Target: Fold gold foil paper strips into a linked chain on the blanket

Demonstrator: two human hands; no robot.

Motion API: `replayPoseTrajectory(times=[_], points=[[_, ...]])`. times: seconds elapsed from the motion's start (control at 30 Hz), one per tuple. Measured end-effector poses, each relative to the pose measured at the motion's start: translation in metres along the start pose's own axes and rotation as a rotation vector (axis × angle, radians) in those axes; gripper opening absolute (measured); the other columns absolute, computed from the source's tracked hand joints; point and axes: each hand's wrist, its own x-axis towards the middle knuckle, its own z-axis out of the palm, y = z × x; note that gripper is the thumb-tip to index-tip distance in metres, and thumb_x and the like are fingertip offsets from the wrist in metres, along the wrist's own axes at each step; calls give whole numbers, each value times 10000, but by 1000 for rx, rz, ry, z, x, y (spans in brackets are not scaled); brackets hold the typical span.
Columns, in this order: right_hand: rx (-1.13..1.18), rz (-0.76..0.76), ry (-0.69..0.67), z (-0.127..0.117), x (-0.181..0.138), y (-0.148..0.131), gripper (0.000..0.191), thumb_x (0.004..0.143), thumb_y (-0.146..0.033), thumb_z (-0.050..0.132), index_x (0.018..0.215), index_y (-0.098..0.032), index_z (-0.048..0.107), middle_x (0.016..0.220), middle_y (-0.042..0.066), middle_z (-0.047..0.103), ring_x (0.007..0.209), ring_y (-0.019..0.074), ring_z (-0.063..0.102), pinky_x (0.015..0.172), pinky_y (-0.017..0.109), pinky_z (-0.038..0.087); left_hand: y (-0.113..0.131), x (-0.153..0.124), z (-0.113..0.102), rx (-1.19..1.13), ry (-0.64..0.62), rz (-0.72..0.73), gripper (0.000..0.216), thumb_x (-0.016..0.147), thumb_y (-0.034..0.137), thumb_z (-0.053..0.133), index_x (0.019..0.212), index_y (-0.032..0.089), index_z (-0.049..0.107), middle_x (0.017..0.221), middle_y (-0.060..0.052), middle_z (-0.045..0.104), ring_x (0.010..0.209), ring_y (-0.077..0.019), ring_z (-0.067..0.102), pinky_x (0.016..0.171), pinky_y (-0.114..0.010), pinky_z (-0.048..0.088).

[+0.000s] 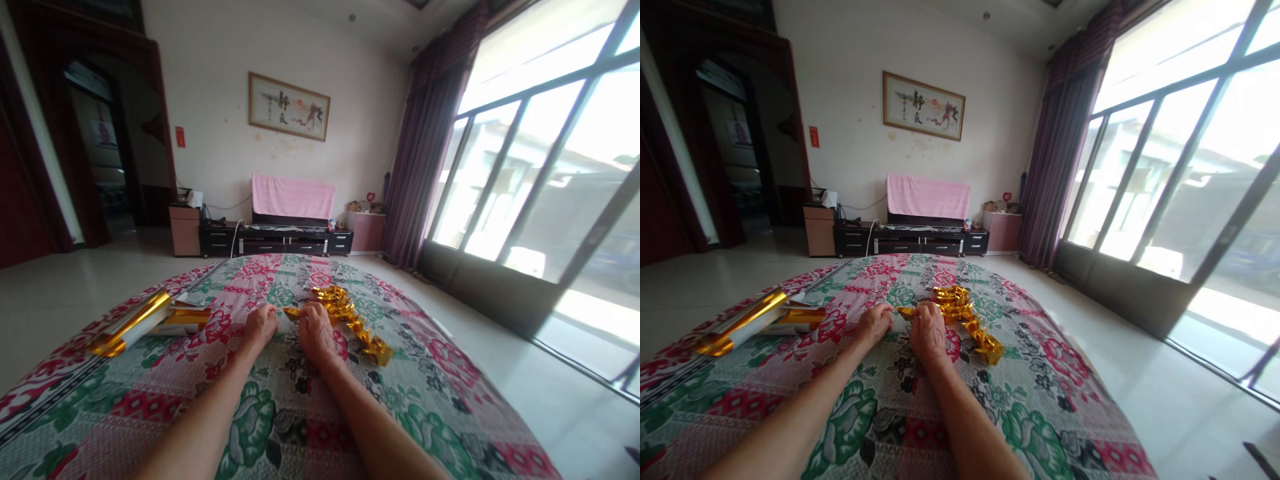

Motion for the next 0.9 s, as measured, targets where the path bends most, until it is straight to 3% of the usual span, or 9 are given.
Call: replayPoseTrajectory(times=[0.13, 0.23, 0.33, 0.4, 0.6, 0.9], points=[[-144, 16, -12, -22, -9, 3, 146, 832, -134, 416, 818, -185, 552, 904, 48, 552, 836, 171, 466, 773, 301, 340, 12, -1, 3, -101, 56, -48, 330, 736, 140, 429, 991, 196, 631, 594, 19, 633, 559, -120, 583, 570, -207, 422], [-222, 7, -19, -35, -11, 10, 134, 830, -154, 439, 786, -183, 562, 936, 56, 553, 874, 185, 448, 793, 316, 319, 31, -9, 9, -156, 155, 194, 329, 764, 163, 419, 998, 204, 647, 759, -8, 646, 631, -110, 575, 624, -202, 438], [-288, 36, -3, -44, -9, 16, 148, 821, -137, 437, 797, -178, 578, 1002, 69, 542, 915, 193, 432, 833, 338, 296, 48, -17, 15, -95, 68, 471, 323, 700, 107, 477, 923, 211, 686, 780, -19, 621, 684, -113, 554, 695, -208, 439], [-316, 40, -23, -51, -6, 20, 141, 810, -141, 453, 810, -179, 589, 1026, 70, 538, 941, 199, 424, 859, 350, 278, 55, -21, 20, -68, 2, 536, 320, 686, 111, 515, 934, 217, 687, 806, -24, 614, 700, -114, 548, 712, -211, 439], [-354, 73, -118, -69, 0, 29, 158, 797, -150, 473, 767, -196, 621, 1043, 63, 557, 1001, 212, 420, 895, 383, 241, 62, -21, 37, 0, -105, 536, 232, 776, 248, 518, 939, 242, 683, 819, -28, 598, 767, -128, 561, 718, -221, 435], [-342, 56, -124, -80, -2, 41, 162, 710, -100, 511, 665, -208, 624, 1021, 68, 580, 1020, 248, 409, 914, 490, 213, 71, -27, 54, 25, -153, 515, 222, 803, 229, 468, 827, 216, 688, 809, -28, 605, 790, -135, 569, 721, -221, 425]])
